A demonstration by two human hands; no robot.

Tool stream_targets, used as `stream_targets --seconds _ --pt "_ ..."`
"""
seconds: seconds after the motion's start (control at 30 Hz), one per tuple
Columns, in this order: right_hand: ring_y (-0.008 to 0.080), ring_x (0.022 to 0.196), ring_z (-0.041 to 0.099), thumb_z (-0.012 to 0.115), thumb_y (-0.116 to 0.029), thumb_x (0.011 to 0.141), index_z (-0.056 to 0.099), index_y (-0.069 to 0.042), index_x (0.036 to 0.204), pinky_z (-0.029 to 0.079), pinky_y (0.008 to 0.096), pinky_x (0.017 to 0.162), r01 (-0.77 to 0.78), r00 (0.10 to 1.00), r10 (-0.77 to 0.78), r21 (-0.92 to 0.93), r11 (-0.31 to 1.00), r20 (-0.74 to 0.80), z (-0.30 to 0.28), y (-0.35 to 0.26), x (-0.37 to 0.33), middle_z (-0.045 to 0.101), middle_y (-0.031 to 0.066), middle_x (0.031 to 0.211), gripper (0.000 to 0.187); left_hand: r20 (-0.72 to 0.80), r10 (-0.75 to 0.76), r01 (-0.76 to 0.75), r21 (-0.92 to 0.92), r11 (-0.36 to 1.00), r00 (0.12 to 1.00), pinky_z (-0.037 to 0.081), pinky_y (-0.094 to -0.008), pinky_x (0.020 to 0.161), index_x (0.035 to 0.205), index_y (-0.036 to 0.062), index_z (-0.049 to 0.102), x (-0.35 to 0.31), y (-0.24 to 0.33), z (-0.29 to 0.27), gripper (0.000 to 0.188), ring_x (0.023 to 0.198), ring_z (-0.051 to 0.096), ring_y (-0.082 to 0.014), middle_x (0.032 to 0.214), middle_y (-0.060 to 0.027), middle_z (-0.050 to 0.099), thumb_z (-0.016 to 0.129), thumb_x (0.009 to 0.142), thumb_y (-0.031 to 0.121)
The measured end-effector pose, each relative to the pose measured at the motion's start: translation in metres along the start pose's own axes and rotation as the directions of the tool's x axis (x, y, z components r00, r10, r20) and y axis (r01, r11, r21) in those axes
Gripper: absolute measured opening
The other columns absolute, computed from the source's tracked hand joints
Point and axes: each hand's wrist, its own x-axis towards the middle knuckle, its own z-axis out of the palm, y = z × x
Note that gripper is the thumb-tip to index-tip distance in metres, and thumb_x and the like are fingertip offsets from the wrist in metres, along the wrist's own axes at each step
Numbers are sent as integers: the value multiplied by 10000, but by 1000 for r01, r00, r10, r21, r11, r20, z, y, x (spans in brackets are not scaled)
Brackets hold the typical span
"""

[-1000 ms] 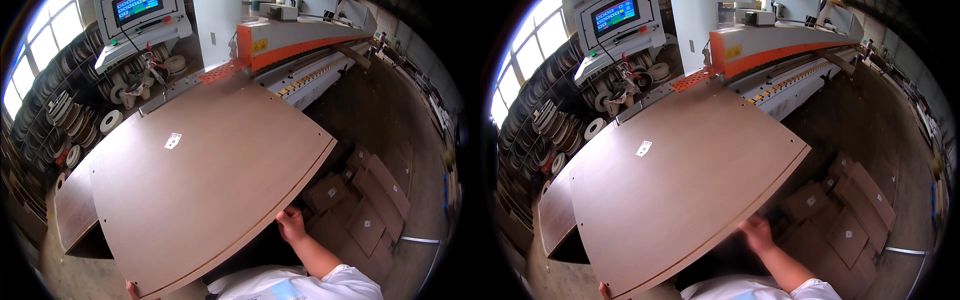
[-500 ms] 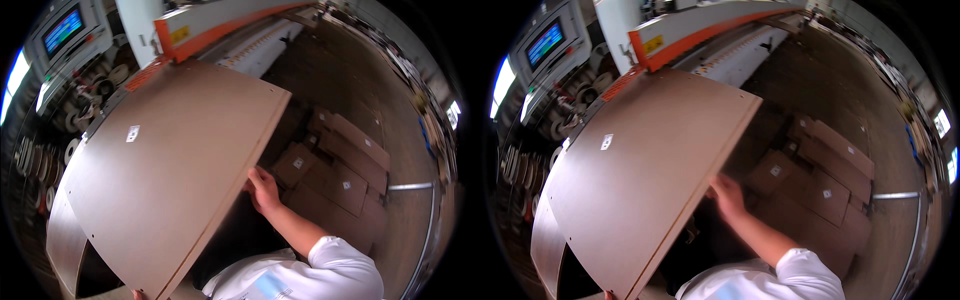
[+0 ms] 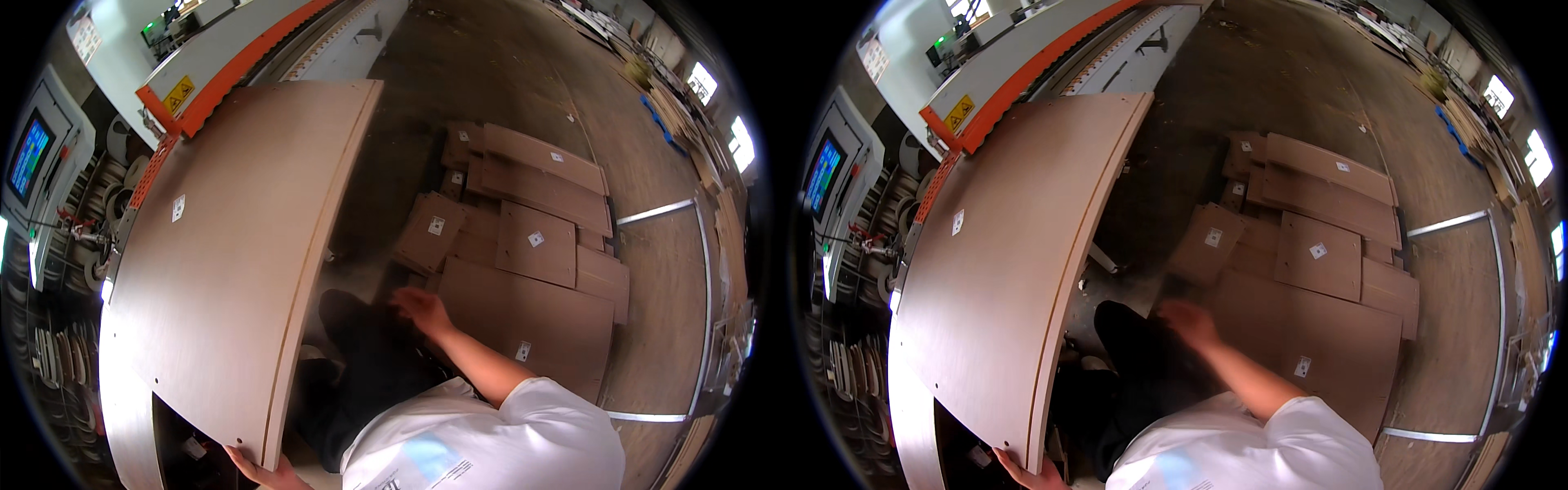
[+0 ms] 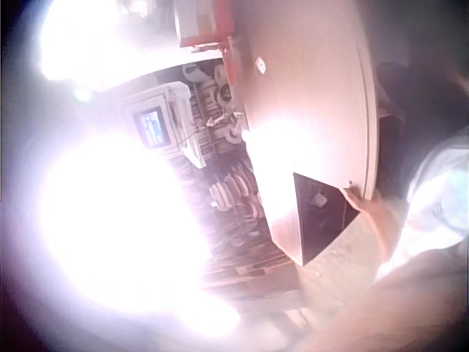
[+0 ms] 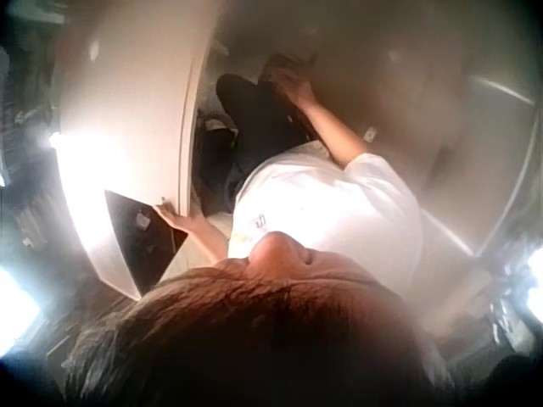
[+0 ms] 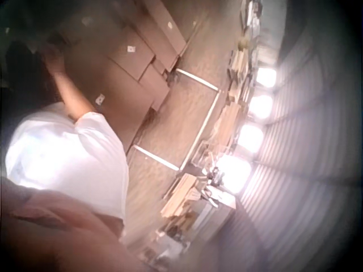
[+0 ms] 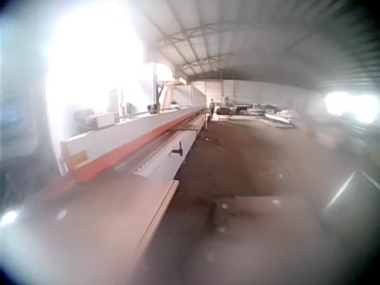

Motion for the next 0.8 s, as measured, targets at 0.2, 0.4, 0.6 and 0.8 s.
stream_targets --seconds 0.2,0.4,0.6,0.8 --pt "304 949 783 725 -352 971 789 -116 1169 603 396 804 -131 944 -164 -782 609 -286 -134 76 9 791 161 995 314 316 -23 57 -98 994 948 546 -316 623 1110 46 646 -28 -10 78 572 612 599 -138 713 -29 625 386 1115 556" --pt "388 1018 738 693 -397 951 788 -125 1131 587 474 840 -389 761 -209 -689 612 -615 -222 37 34 780 164 1038 339 489 -370 103 489 866 790 485 -253 614 1308 26 676 -39 -80 94 311 666 615 -103 778 -39 683 599 1086 229" --pt "348 1035 740 719 -471 902 768 -155 1127 589 453 850 -584 724 -102 -685 435 -682 -282 39 69 789 113 1078 392 781 -349 -698 622 355 519 584 -450 777 1183 90 735 -64 -147 77 275 877 746 -360 965 -168 771 714 952 239" --pt "306 1000 761 782 -562 822 732 -120 1072 607 459 804 -660 702 -91 -693 290 -707 -277 23 90 792 96 1047 509 747 -426 -675 655 339 511 591 -482 806 1176 114 735 -58 -156 89 284 944 738 -408 994 -194 769 719 934 261"
